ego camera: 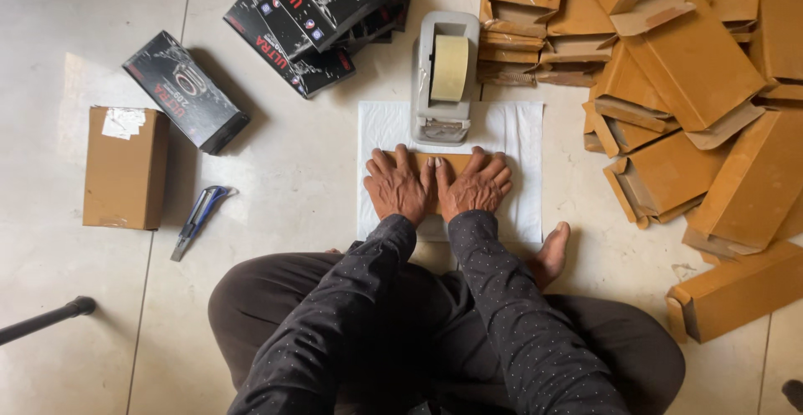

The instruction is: The person sits on the floor and packs smartwatches into retail boxes, then places them into brown shipping envelopes. They attach labels to the envelopes and seal them with tape. The person repeats this process for multiple units.

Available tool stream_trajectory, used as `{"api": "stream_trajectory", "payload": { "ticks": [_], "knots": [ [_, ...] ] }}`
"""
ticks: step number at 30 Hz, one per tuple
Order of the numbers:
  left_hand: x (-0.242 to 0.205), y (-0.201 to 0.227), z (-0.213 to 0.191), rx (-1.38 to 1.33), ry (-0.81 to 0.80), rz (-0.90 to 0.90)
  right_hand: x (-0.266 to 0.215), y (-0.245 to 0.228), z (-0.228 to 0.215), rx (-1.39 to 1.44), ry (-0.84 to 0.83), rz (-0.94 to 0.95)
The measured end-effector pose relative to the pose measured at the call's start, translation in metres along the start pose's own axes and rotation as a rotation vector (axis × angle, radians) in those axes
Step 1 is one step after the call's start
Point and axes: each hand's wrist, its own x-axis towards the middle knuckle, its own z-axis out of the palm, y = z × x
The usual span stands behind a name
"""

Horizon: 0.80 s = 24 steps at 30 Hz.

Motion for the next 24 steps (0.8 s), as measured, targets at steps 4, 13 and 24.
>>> {"api": "stream_trajectory", "payload": {
  "ticks": [4,13,24],
  "knots": [
    [-0.003,-0.002,0.005,-0.049,-0.051,-0.022,-0.003,0.003,-0.001,-0.001,-0.055,0.017],
    [0.000,-0.006,0.014,-0.021,-0.017,-0.012,0.001,0.005,-0.001,0.044,-0.095,0.060],
    [0.005,-0.002,-0.002,-0.023,-0.019,0.074,0.002,-0.005,-0.002,0.013,-0.063,0.014]
  ]
}}
